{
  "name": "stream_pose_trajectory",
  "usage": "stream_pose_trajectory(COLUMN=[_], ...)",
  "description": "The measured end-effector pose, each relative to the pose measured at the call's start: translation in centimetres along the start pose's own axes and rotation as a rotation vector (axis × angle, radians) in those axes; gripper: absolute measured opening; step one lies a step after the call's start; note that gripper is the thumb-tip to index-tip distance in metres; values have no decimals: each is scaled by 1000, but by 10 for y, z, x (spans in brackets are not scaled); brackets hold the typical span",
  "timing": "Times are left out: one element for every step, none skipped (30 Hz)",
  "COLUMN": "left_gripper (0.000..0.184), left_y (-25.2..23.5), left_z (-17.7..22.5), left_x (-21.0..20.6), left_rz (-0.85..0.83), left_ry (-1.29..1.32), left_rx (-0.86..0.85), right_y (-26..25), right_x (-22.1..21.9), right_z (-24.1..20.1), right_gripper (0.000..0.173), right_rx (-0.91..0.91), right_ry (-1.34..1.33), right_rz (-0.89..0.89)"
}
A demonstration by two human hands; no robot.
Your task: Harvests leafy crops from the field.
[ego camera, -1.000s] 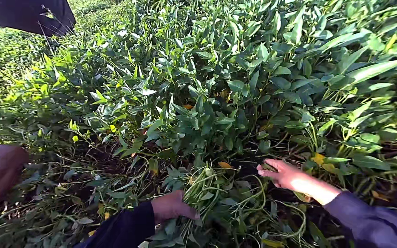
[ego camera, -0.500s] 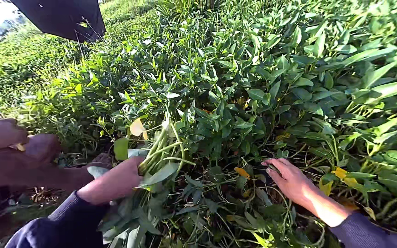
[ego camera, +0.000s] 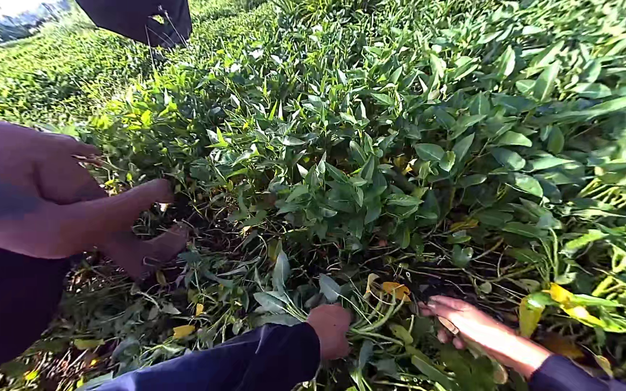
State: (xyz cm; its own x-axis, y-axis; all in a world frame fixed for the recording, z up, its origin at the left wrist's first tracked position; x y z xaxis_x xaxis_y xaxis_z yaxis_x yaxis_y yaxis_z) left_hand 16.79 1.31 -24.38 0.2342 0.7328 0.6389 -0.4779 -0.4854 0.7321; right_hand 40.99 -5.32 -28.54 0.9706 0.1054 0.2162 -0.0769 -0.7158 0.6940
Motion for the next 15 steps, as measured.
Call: stream_pose_trajectory(left_gripper=[64, 70, 71, 67, 61, 55, 51, 48, 46, 44, 43, 43, 44, 44, 44], left_y=[3, 5, 6, 7, 9, 15, 24, 34, 45, 55, 65, 75, 84, 92, 98], left_z=[-4, -9, -15, -20, -24, -24, -23, -22, -20, -18, -17, -16, -16, -16, -15], left_x=[9, 16, 20, 21, 22, 22, 24, 26, 29, 32, 33, 33, 30, 27, 22], left_rz=[9, 11, -5, -31, -66, -109, -145, -165, -181, -197, -214, -233, -255, -277, -295], left_ry=[21, 37, 42, 34, 11, -32, -81, -130, -171, -217, -265, -306, -341, -361, -357], left_rx=[40, 69, 85, 86, 78, 72, 68, 63, 53, 42, 32, 23, 11, -1, -17], right_y=[2, 3, 4, 3, 0, -2, -3, -3, -2, 0, 0, -1, -3, -4, -3], right_x=[4, 7, 8, 8, 9, 7, 5, -1, -8, -15, -23, -33, -46, -62, -81], right_z=[-6, -14, -24, -35, -47, -60, -73, -85, -96, -105, -111, -116, -120, -126, -133], right_gripper=[39, 39, 40, 41, 43, 43, 42, 41, 41, 40, 39, 38, 37, 37, 37], right_rx=[12, 20, 27, 48, 101, 177, 251, 309, 343, 348, 334, 322, 327, 352, 392], right_ry=[59, 111, 167, 231, 307, 398, 502, 615, 716, 809, 884, 932, 948, 929, 890], right_rz=[6, 22, 31, 47, 76, 103, 120, 124, 109, 86, 52, 3, -52, -98, -140])
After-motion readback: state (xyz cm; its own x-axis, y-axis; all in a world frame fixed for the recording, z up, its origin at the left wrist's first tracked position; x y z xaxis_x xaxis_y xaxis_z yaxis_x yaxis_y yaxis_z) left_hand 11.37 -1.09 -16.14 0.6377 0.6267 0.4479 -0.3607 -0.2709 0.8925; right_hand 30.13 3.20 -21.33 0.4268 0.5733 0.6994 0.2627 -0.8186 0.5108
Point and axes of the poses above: each hand's wrist, its own y-axis away from the middle knuckle, its own x-axis out of the back of the hand, z = x × y, the point moved 9 cm from there along -y, towards the middle knuckle, and after that the axes turned 4 degrees about z, right-handed, at the moved point
